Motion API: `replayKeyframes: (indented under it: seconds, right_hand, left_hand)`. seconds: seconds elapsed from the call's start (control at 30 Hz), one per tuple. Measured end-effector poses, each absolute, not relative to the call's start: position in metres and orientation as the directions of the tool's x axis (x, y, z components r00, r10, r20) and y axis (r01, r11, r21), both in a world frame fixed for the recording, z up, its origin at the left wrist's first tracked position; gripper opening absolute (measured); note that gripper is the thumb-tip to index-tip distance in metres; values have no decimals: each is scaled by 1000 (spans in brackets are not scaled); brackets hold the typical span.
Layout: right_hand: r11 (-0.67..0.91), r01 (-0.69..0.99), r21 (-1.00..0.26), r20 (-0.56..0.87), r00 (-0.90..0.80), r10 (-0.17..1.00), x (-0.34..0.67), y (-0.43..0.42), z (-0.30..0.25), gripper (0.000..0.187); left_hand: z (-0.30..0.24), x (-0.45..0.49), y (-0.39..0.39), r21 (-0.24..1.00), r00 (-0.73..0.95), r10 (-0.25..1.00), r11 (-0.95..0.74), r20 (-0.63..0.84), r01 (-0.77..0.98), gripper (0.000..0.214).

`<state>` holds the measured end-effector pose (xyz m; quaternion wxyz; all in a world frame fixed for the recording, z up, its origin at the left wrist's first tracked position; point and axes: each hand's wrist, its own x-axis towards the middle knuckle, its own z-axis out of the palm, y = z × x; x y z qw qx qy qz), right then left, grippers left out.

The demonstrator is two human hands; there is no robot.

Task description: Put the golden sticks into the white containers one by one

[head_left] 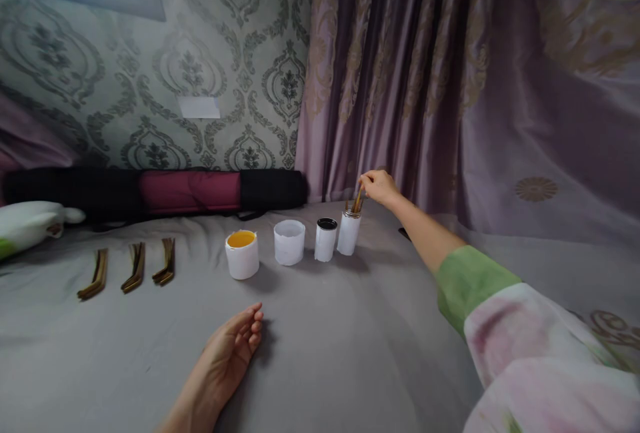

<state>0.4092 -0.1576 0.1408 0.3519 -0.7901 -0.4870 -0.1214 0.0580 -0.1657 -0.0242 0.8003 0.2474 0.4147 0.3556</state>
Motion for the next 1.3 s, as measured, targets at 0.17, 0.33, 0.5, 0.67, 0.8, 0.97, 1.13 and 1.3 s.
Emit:
replayKeyframes:
  seconds: [0.17,0.33,0.5,0.67,0.8,0.97,1.13,1.3]
  right_hand:
    - [-325,841,-432,522,527,671,409,-158,134,25]
    - [-372,824,-428,507,559,656,407,-159,129,25]
    - [-396,809,-435,494,582,646,406,-160,124,26]
    - [-413,791,-451,473,605,641,408,-160,117,26]
    - [-424,779,-462,459,619,637,410,-160,112,26]
    - [-430,770,-471,445,629,638,413,-160,108,25]
    - [-443,755,-483,441,648,621,416,-159,108,25]
    - [-437,749,-498,445,653,612,419,-160,105,26]
  left_hand:
    - [-27,57,-165,690,410,775,623,-481,-368,14]
    - [-27,57,-164,684,413,772,627,-483,-372,14]
    - [-27,57,-165,689,411,778,620,-476,-376,15]
    - [-26,57,-166,694,411,780,616,-472,-372,15]
    - [-27,56,-166,693,414,775,621,-477,-366,15]
    - [-29,56,-165,688,418,773,625,-477,-370,15]
    - [-26,58,-165,683,397,776,625,-491,-377,14]
    - [-26,59,-164,681,393,776,626,-493,-380,14]
